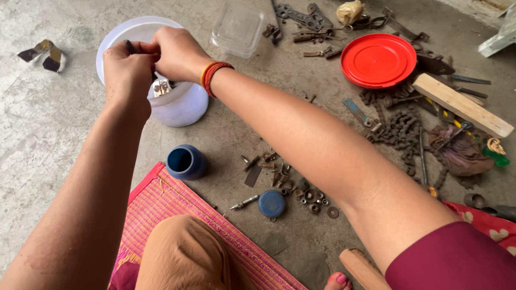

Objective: The person sorts through a collection of small metal parts, nuts, bolts, and scrap pieces on the floor, picking up individual items and placing some of them into a white bucket.

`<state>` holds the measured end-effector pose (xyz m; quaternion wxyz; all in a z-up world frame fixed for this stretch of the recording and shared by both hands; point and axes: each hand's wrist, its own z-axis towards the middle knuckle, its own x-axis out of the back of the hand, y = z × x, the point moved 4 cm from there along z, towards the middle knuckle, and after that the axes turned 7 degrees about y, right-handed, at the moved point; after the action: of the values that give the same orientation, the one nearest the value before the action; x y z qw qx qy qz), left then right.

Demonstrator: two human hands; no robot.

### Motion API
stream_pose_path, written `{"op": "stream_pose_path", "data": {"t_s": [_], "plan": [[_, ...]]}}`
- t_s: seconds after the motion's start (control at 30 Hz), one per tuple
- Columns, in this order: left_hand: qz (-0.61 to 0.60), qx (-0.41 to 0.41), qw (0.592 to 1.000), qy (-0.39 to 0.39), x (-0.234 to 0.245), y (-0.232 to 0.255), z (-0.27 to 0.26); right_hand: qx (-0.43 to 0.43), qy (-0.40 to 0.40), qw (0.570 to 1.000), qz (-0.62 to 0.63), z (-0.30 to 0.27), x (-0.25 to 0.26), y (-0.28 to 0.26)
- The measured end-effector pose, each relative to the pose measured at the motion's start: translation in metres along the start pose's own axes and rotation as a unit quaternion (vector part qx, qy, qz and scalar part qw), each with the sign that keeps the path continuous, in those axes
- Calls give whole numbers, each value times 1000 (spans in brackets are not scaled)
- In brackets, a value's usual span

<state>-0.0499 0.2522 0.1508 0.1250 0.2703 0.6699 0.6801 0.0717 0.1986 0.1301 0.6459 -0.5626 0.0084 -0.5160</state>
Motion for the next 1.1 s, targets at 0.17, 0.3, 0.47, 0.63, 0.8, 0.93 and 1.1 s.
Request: {"op": "stream_pose_path", "data": {"t_s": [0.17, 0.3, 0.47, 0.63, 0.8, 0.93, 1.1], "plan": [[38, 36, 998, 26, 6, -9, -4, 4, -75, 995, -70, -7, -13, 0], [104, -99, 988, 57, -11, 1, -8, 84, 22, 996, -3, -7, 14, 6], [80, -388, 916, 60, -45, 20, -26, 61, 98, 993, -8, -11, 63, 33], [153, -381, 912, -14, -96, -4, -43, 15, 70, 995, -70, -34, 101, 85], [398, -263, 867, -144, -150, -81, -34, -62, -4, 992, -111, -67, 131, 148], [494, -115, 847, -158, -166, -133, -26, -131, -56, 980, -138, -95, 146, 175], [577, -192, 787, -104, -175, -156, -14, -168, -91, 975, -112, -116, 149, 192]]}}
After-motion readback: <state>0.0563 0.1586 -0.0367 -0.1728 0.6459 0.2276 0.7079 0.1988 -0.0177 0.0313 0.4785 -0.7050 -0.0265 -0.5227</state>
